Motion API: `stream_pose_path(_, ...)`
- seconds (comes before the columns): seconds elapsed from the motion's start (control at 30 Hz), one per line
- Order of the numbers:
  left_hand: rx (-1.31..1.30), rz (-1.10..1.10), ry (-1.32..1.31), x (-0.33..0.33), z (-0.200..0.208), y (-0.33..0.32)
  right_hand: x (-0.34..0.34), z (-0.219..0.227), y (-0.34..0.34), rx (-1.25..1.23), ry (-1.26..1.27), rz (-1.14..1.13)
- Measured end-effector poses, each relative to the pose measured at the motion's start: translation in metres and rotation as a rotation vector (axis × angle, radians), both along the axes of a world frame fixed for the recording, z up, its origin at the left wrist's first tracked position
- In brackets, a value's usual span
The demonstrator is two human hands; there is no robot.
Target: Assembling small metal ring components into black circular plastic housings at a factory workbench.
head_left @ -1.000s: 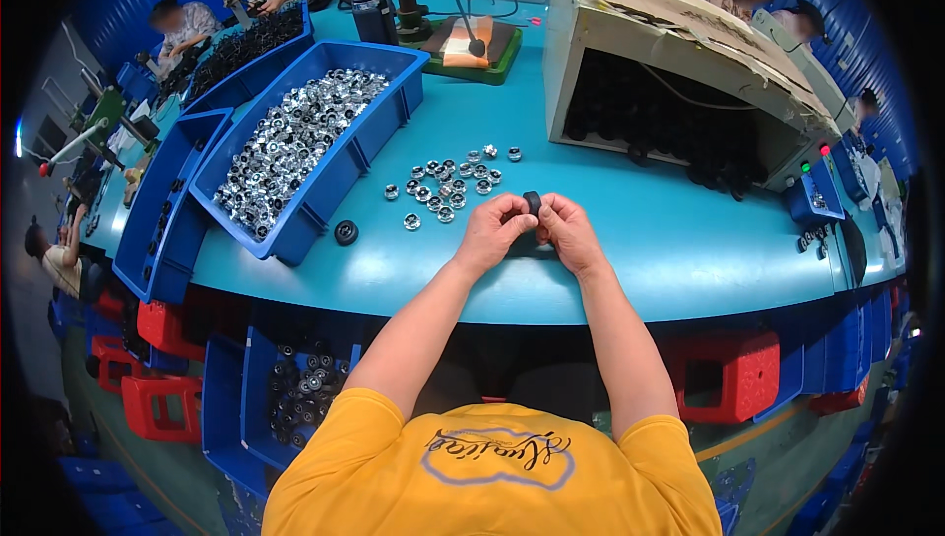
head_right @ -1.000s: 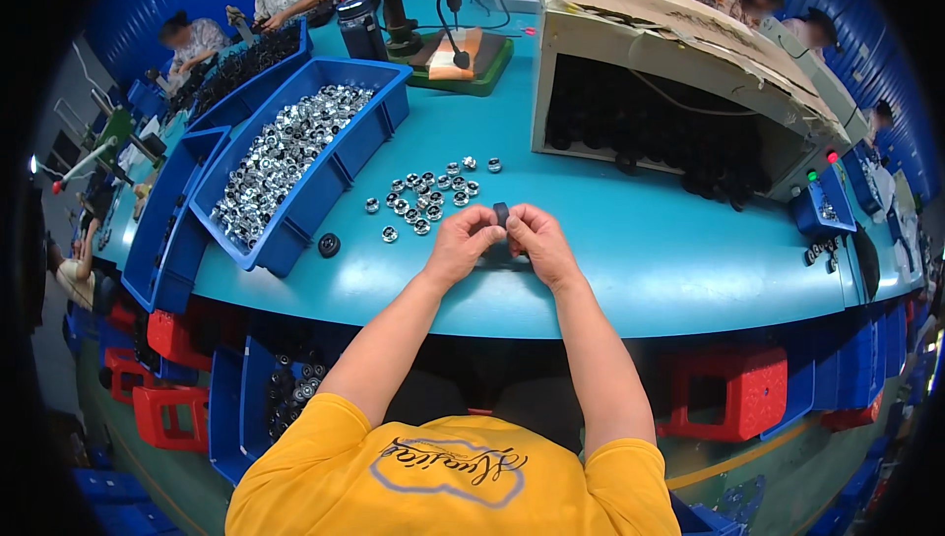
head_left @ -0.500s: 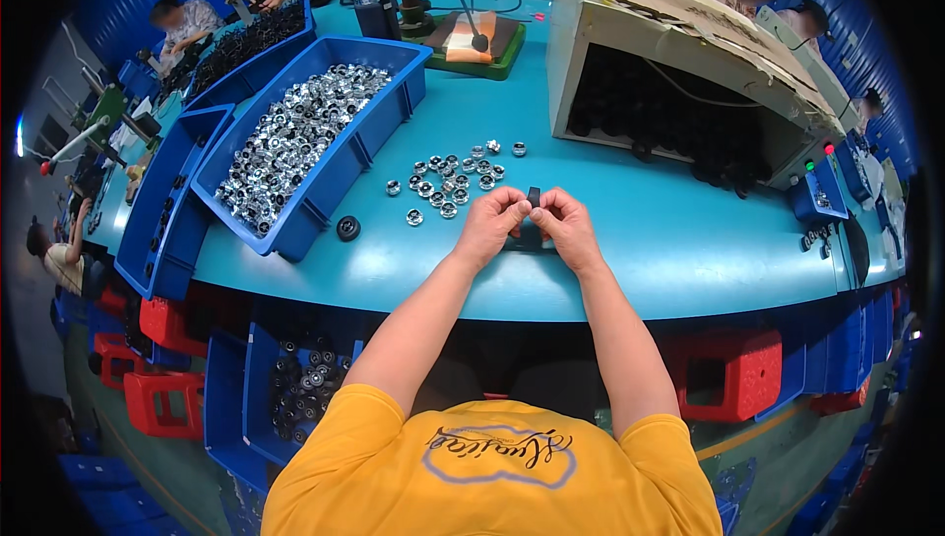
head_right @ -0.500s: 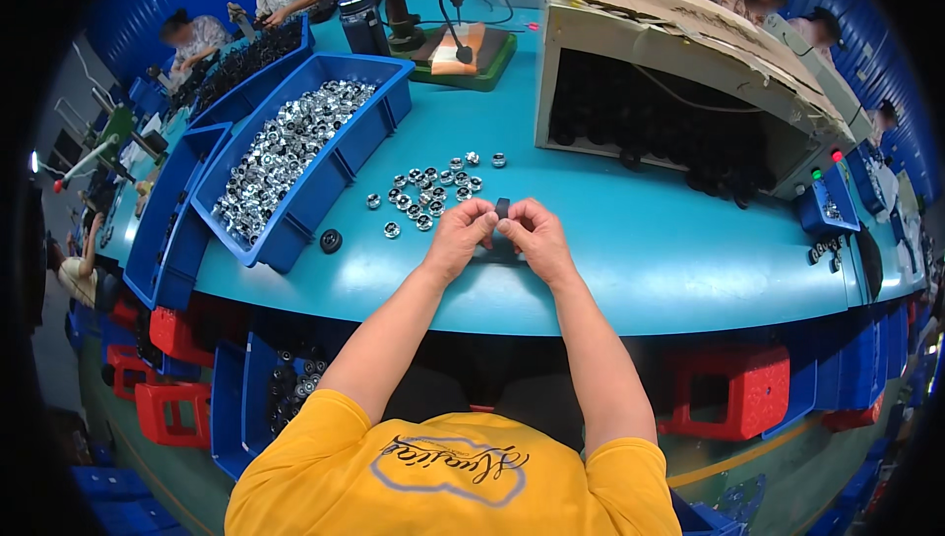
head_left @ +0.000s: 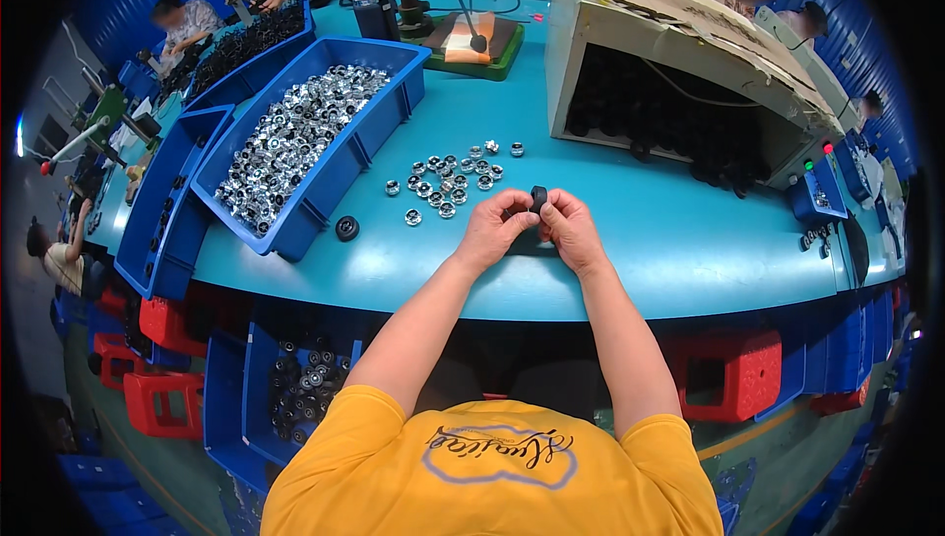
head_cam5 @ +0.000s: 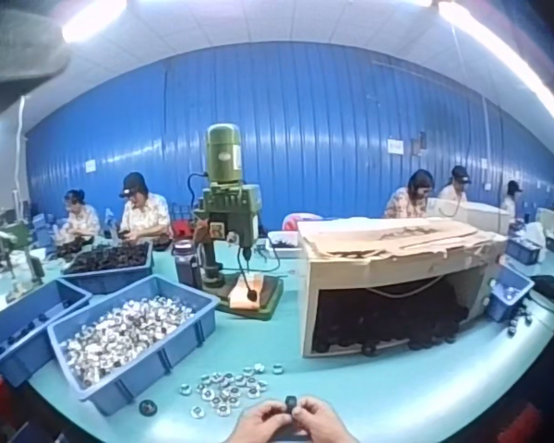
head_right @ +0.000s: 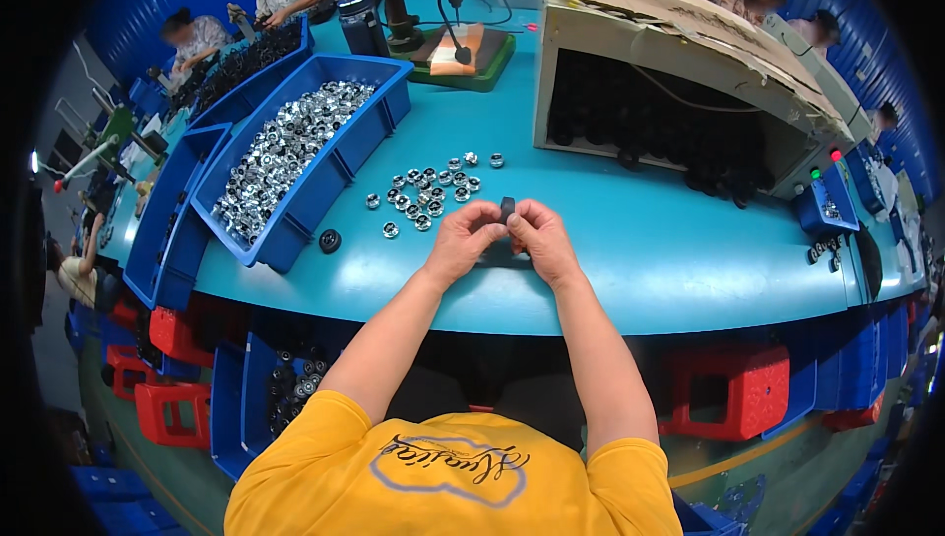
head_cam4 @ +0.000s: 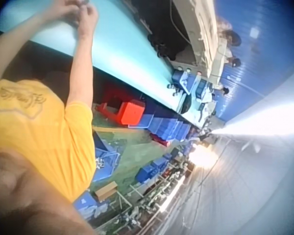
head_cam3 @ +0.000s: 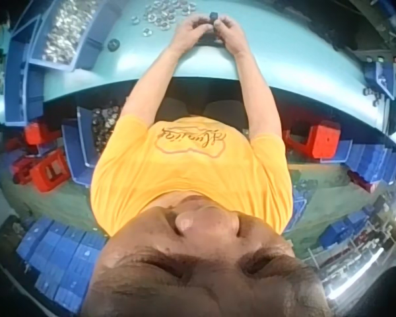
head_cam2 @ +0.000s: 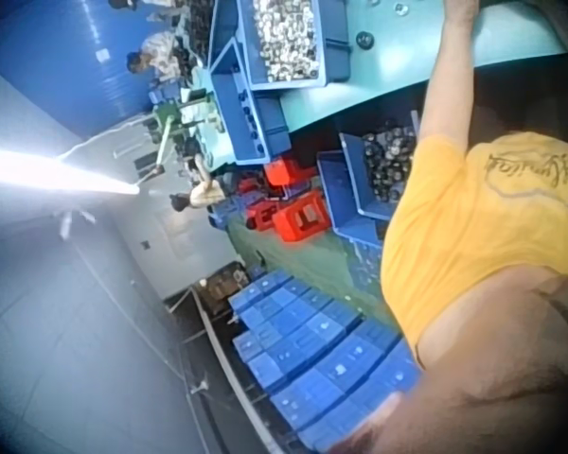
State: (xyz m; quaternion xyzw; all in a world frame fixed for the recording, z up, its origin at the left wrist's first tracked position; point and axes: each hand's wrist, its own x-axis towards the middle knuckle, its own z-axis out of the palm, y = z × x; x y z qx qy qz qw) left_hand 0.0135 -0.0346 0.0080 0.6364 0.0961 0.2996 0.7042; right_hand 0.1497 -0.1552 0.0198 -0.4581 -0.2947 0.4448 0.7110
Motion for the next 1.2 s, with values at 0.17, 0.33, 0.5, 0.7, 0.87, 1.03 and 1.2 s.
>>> stream_pose_path(0.17, -0.026, -0.012, 0.065, -0.003, 0.004, 0.001, 0.002, -0.003, 0.000, -0.001, -0.044, -0.013)
stream_pose_path(0.33, -0.188, -0.019, -0.015, -0.005, 0.009, 0.008, -0.006, 0.009, 0.000, 0.000, -0.189, -0.079)
stream_pose_path(0.5, -0.206, -0.009, -0.032, -0.005, 0.008, 0.010, -0.007, 0.008, 0.000, -0.031, -0.373, -0.159)
stream_pose_path(0.7, -0.219, -0.030, -0.010, -0.007, 0.009, 0.012, -0.011, 0.010, 0.000, -0.049, -0.450, -0.199)
stream_pose_path(0.87, -0.231, -0.037, 0.005, -0.005, 0.005, 0.011, -0.009, 0.006, 0.000, -0.086, -0.517, -0.181)
stream_pose_path(1.03, -0.211, -0.080, 0.023, -0.007, 0.005, 0.012, -0.008, 0.006, -0.002, -0.081, -0.348, -0.071)
stream_pose_path(1.2, -0.146, -0.085, 0.046, -0.007, 0.014, 0.006, -0.002, 0.006, -0.003, -0.051, -0.159, -0.006)
